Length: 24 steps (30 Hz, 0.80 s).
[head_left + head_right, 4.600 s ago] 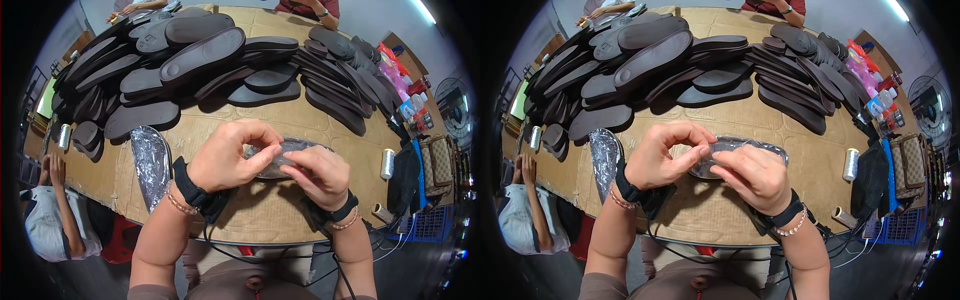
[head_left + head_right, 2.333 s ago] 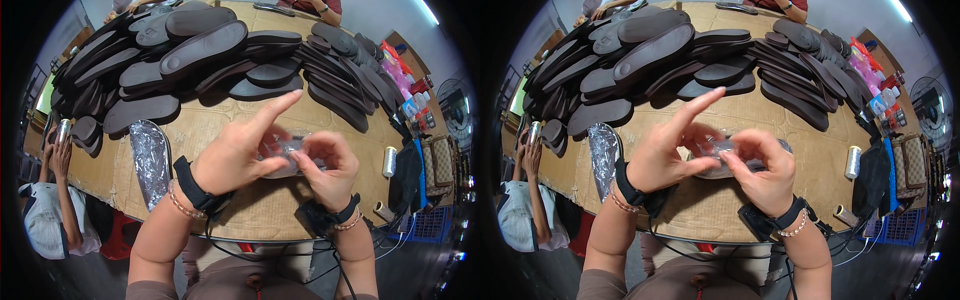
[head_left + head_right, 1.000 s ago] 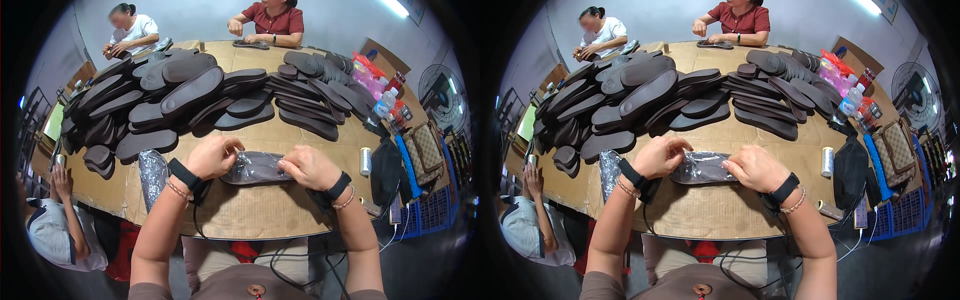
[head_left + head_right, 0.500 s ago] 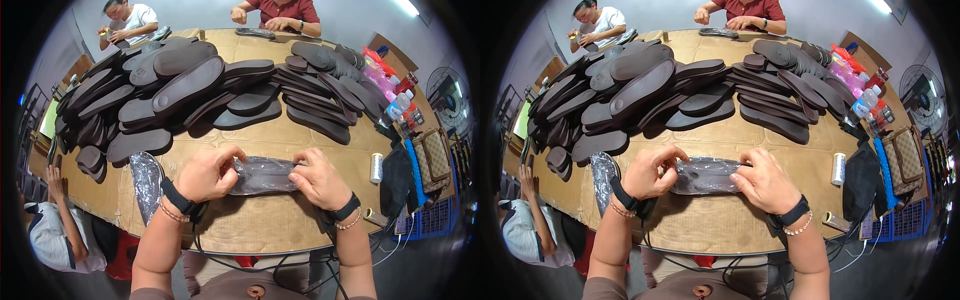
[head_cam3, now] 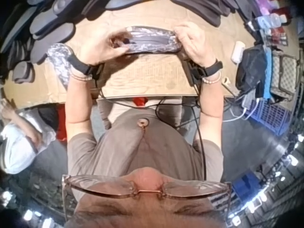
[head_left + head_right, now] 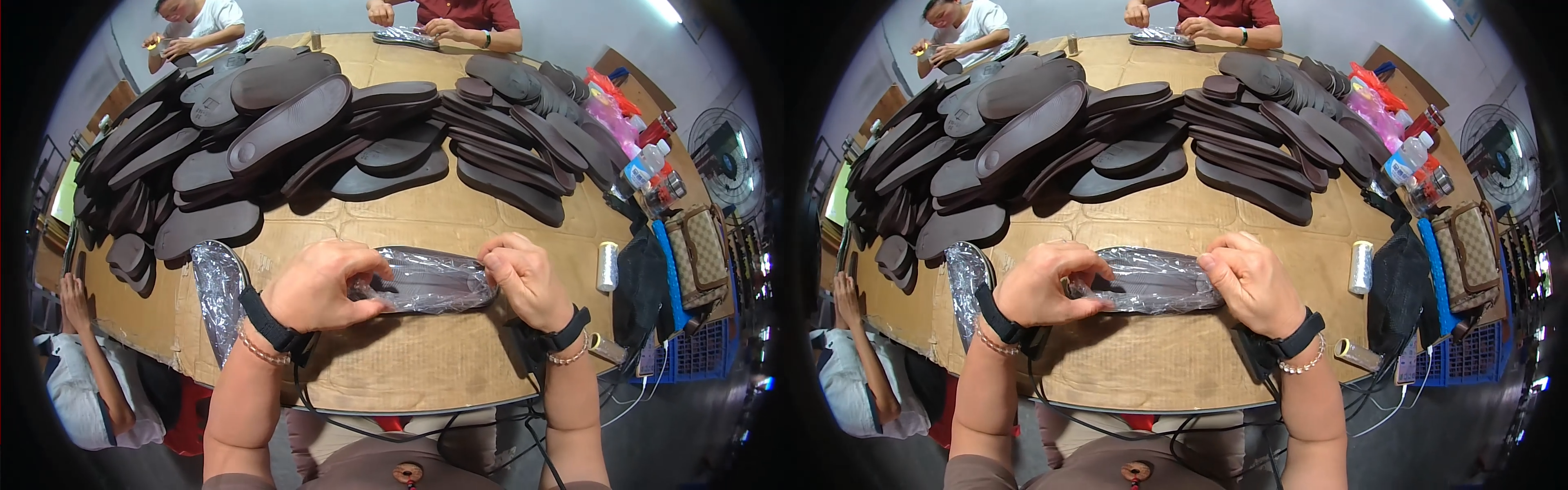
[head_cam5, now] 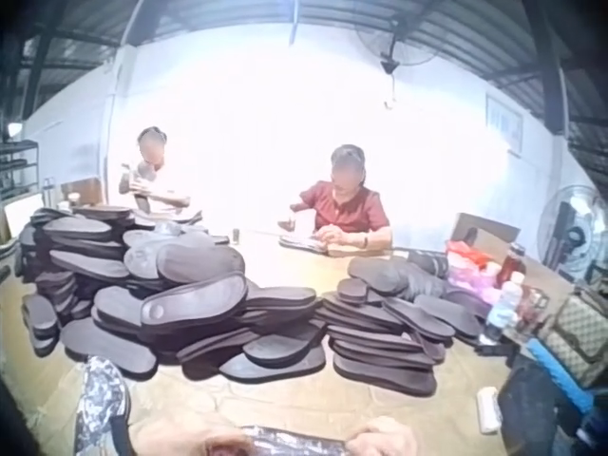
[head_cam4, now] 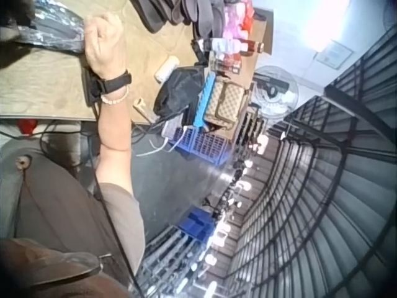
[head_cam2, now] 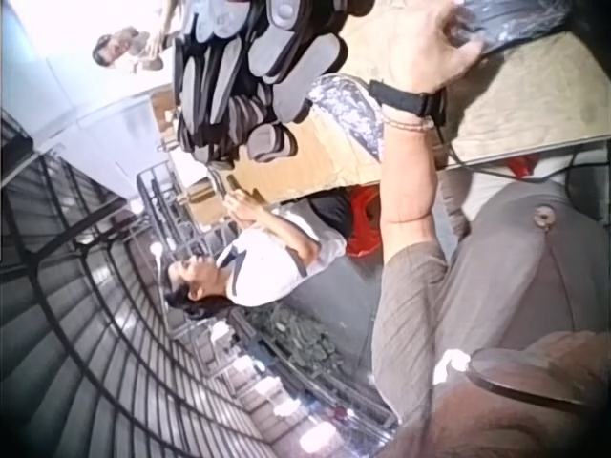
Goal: Assembling shoe soles by wrapping components in plastic and applying adhesive tape to edges.
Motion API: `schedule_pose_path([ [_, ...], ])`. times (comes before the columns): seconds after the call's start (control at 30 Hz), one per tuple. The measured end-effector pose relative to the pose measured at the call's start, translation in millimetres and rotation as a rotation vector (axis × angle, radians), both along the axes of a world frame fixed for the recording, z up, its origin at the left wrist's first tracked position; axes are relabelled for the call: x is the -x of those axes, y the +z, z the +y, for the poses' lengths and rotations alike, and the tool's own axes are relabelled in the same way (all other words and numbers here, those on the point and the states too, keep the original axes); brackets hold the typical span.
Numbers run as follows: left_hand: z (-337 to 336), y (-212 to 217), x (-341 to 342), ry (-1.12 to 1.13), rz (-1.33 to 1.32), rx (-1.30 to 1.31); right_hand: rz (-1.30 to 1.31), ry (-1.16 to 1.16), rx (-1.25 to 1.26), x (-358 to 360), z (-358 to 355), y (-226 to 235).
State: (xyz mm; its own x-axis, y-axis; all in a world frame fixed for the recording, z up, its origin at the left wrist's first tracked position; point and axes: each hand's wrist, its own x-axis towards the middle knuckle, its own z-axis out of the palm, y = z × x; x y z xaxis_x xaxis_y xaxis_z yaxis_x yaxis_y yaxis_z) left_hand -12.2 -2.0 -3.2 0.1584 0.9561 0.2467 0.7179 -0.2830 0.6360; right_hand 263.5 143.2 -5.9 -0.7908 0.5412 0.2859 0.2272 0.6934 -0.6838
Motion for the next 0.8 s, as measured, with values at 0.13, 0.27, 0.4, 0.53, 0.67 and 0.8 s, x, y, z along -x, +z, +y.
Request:
schedule_pose_path([
  [0.13, 0, -1, 0, 0.020, -0.022, -0.004, 0.097, 0.073, 0.004, 1, -5, 9],
  [0.27, 2, -2, 2, 0.012, -0.009, -0.043, 0.019, 0.187, 0.132, 0, -12, 20],
  [0.4, 1, -3, 3, 0.029, -0.015, -0.038, -0.170, 0.124, 0.091, 0, -12, 21],
  [0.53, 0, -1, 4, 0.058, -0.012, 0.007, -0.202, 0.123, 0.031, -2, -10, 21],
  [0.67, 0, -2, 7, 0.048, -0.039, 0.009, -0.089, 0.145, 0.013, 0, -6, 13],
  [0.8, 0, -3, 10, 0.011, -0.053, 0.020, 0.087, 0.128, 0.370, -5, 2, 7],
])
